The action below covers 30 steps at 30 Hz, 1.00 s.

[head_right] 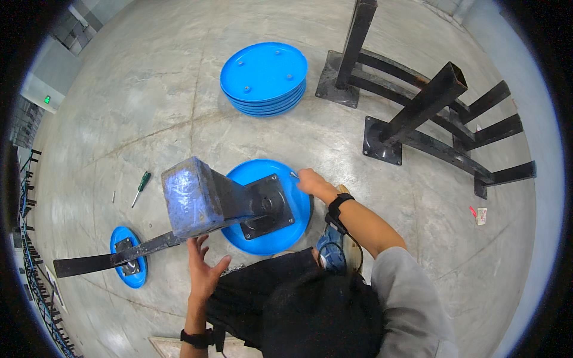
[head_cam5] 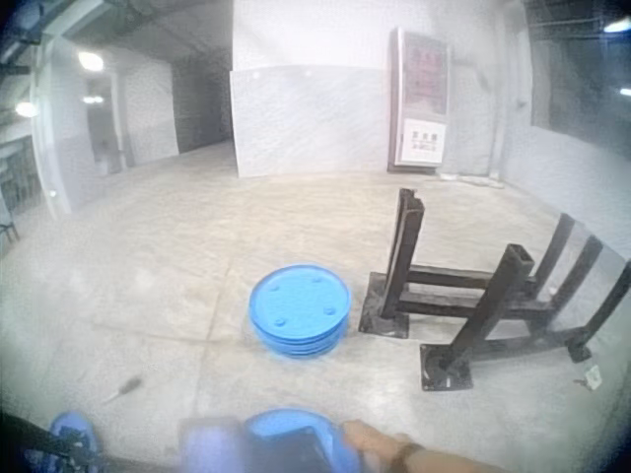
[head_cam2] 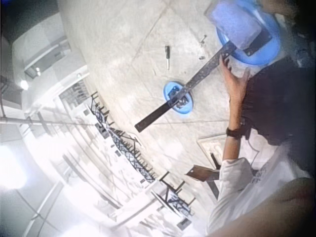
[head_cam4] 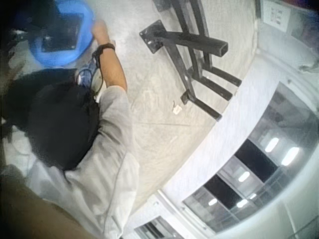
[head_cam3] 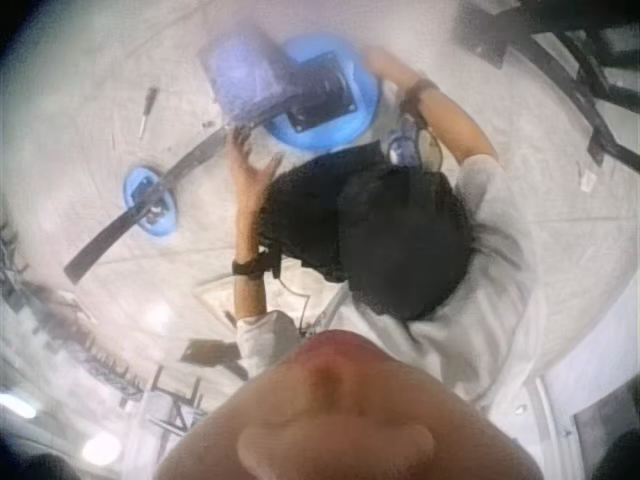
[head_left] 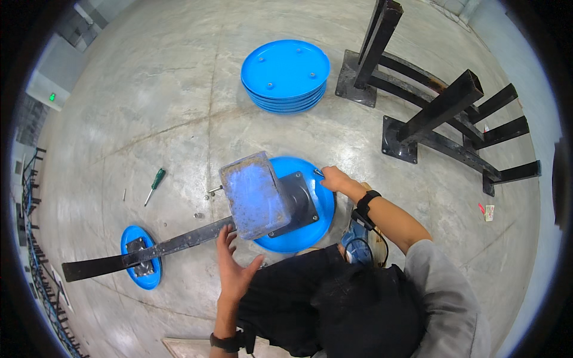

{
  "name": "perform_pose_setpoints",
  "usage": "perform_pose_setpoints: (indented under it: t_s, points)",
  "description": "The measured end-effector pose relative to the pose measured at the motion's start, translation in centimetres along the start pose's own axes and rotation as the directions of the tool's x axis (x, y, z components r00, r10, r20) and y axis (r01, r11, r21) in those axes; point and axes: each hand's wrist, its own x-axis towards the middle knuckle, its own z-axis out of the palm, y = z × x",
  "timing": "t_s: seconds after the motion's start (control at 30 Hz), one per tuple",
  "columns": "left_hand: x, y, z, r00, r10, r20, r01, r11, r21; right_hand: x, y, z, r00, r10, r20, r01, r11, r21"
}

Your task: The person assembles a metal table base by placing a large metal beam onto a blue plastic support and securing it with bolts using a wrench and a screwdriver.

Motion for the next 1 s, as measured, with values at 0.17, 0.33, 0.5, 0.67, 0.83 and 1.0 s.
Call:
perform_pose_setpoints:
  t_s: [0.17,0.33,0.5,0.67,0.83,1.0]
  points:
    - [4.8,6.4,6.8,0.998,0.061,0.010,-0.052,0.906,-0.419,0.6,0.1,0.4,1.000,-0.015,0.009,0.015,1.000,0.027]
    - [6.7,6.0,10.3,0.944,-0.222,-0.243,0.141,0.940,-0.310,1.0,0.4,0.0,0.998,-0.059,-0.039,0.061,0.996,0.069]
    - [7.2,7.6,7.7,0.919,-0.158,-0.360,0.011,0.926,-0.378,0.6,-0.6,-4.8,0.916,-0.308,-0.256,0.347,0.930,0.121]
    - [8.1,9.5,5.2,0.904,-0.081,-0.420,-0.089,0.925,-0.370,-2.9,2.0,-13.9,0.856,-0.333,-0.395,0.422,0.892,0.163]
    - [8.8,10.5,4.3,0.871,-0.115,-0.478,-0.119,0.894,-0.432,-7.7,6.4,-20.5,0.711,-0.074,-0.699,0.209,0.972,0.110]
    - [9.5,7.0,7.5,0.895,-0.085,-0.438,-0.071,0.942,-0.327,-3.5,8.9,-19.2,0.524,0.284,-0.803,0.151,0.897,0.416]
